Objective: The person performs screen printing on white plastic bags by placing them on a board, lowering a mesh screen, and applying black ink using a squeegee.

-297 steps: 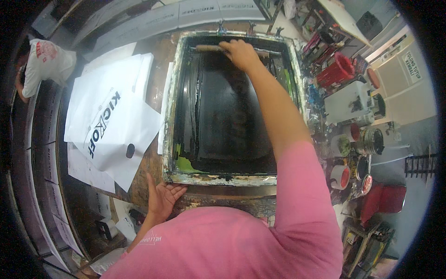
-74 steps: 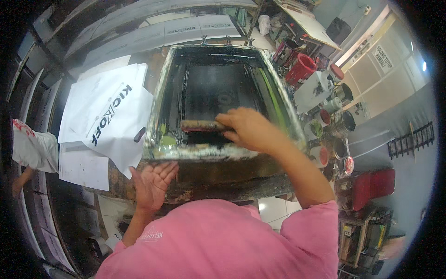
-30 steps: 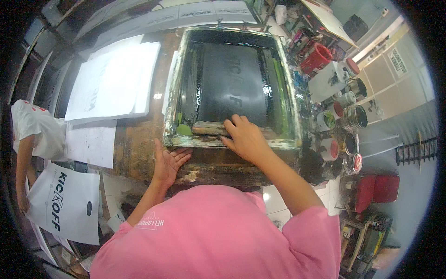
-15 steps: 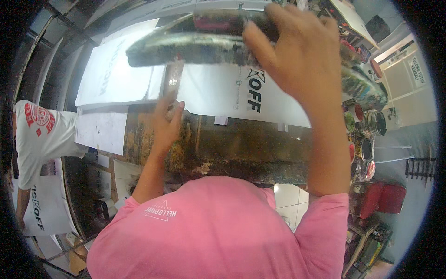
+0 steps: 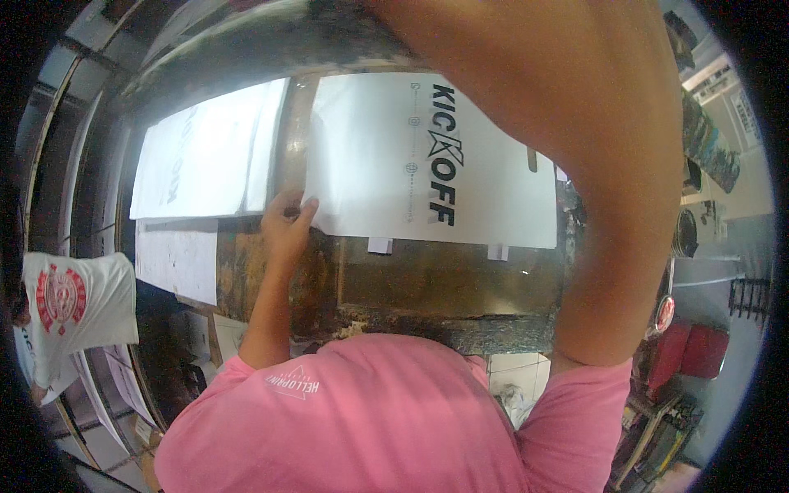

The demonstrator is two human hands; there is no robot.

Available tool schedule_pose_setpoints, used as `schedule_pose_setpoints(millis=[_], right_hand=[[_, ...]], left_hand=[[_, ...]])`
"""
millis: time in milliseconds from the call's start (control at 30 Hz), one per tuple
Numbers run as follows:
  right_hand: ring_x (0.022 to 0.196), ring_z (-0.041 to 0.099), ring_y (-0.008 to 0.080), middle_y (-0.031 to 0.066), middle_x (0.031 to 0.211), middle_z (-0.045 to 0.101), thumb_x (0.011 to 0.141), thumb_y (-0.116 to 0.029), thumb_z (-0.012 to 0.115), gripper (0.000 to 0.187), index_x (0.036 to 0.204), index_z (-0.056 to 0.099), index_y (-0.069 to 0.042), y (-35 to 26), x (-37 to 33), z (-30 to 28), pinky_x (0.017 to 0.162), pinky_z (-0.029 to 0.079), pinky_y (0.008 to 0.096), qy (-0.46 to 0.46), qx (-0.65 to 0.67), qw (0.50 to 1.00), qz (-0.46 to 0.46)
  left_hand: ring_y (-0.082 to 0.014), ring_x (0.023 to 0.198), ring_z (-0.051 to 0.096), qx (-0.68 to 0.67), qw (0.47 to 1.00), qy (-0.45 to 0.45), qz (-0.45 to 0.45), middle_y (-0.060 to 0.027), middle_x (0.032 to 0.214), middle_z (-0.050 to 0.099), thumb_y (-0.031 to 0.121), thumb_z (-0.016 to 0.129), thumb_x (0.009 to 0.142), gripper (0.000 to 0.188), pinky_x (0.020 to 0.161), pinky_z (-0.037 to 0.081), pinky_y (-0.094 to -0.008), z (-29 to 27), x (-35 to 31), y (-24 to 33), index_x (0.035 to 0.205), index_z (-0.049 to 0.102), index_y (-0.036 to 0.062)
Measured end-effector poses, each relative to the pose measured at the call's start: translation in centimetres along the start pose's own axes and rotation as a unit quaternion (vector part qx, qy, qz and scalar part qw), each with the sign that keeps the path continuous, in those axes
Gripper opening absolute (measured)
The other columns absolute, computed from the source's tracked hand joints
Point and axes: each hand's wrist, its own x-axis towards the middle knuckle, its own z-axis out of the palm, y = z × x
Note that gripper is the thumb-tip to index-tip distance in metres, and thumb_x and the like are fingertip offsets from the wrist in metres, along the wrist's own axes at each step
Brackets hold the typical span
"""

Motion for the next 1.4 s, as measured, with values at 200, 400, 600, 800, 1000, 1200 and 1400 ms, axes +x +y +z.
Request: schedule_pose_setpoints(millis=[200, 400, 600, 800, 1000, 1200, 1400], right_hand=[[0.048, 0.05, 0.0177, 0.0074, 0.051, 0.053, 0.088, -0.04, 0.053, 0.047, 0.065, 0.063, -0.001, 1.1, 1.0, -0.8, 0.049, 0.042, 0.0359, -0.045, -0.028, 0.999, 0.011], [0.048, 0.049, 0.0176, 0.0066, 0.051, 0.051, 0.09, -0.043, 0.051, 0.05, 0.063, 0.062, -0.002, 0.5, 1.5, -0.6, 0.049, 0.042, 0.0366, -0.052, -0.066, 0.996, 0.016], [0.047, 0.045, 0.0147, 0.0025, 0.05, 0.049, 0.094, -0.044, 0.048, 0.051, 0.061, 0.059, -0.006, 2.0, 1.5, -2.0, 0.048, 0.041, 0.0352, -0.122, -0.01, 0.992, -0.015], [0.048, 0.04, 0.0115, -0.0014, 0.051, 0.048, 0.096, -0.044, 0.048, 0.048, 0.065, 0.059, -0.009, 1.4, 1.7, -2.2, 0.046, 0.038, 0.0319, -0.187, 0.019, 0.982, 0.033], [0.051, 0.048, 0.0127, 0.0027, 0.059, 0.057, 0.095, -0.042, 0.05, 0.045, 0.07, 0.063, -0.008, 2.8, 2.6, -1.8, 0.048, 0.042, 0.0326, -0.189, 0.052, 0.98, 0.043], [0.054, 0.053, 0.0142, 0.0046, 0.063, 0.063, 0.094, -0.036, 0.051, 0.039, 0.074, 0.067, -0.006, 0.3, 4.4, -2.4, 0.054, 0.046, 0.0339, -0.256, 0.016, 0.956, 0.143], [0.057, 0.054, 0.0153, 0.0054, 0.061, 0.06, 0.093, -0.032, 0.051, 0.037, 0.071, 0.065, -0.006, -0.3, 3.5, -2.5, 0.057, 0.046, 0.0357, -0.183, 0.003, 0.98, 0.073]], left_hand=[[-0.0147, 0.072, 0.06, 0.011, 1.0, 0.001, -0.01, -0.0106, 0.083, 0.069, 0.013, 0.079, 0.086, 0.034, 0.066, 0.049, -0.0307, 0.2, -0.1, 1.8, 0.113, 0.068, -0.0046], [-0.0243, 0.076, 0.069, 0.117, 0.993, 0.018, 0.003, -0.016, 0.085, 0.073, 0.019, 0.08, 0.086, 0.031, 0.071, 0.053, -0.037, -0.5, -0.6, 2.8, 0.107, 0.07, -0.0018], [-0.0339, 0.08, 0.07, 0.191, 0.977, 0.038, 0.085, -0.0183, 0.09, 0.072, 0.017, 0.072, 0.092, 0.017, 0.073, 0.053, -0.0431, -0.3, -0.3, 1.6, 0.099, 0.069, 0.0016], [-0.0391, 0.08, 0.066, 0.3, 0.902, 0.139, 0.277, -0.019, 0.084, 0.066, 0.016, 0.067, 0.094, 0.013, 0.068, 0.05, -0.0491, -0.8, -1.0, 3.2, 0.094, 0.066, 0.0037], [-0.0345, 0.07, 0.064, 0.095, 0.968, 0.038, 0.23, -0.0156, 0.077, 0.065, 0.014, 0.066, 0.094, 0.016, 0.063, 0.05, -0.0452, 0.8, 1.5, 6.9, 0.089, 0.066, -0.0015], [-0.0163, 0.061, 0.064, -0.188, 0.98, -0.033, 0.053, -0.0128, 0.08, 0.069, 0.021, 0.071, 0.094, 0.027, 0.052, 0.052, -0.0292, -1.4, 4.0, 11.2, 0.092, 0.068, -0.0052], [-0.0091, 0.067, 0.061, -0.217, 0.976, -0.001, -0.013, -0.0041, 0.081, 0.067, 0.025, 0.072, 0.095, 0.026, 0.053, 0.049, -0.024, -6.1, 4.2, 5.0, 0.1, 0.071, -0.0004]])
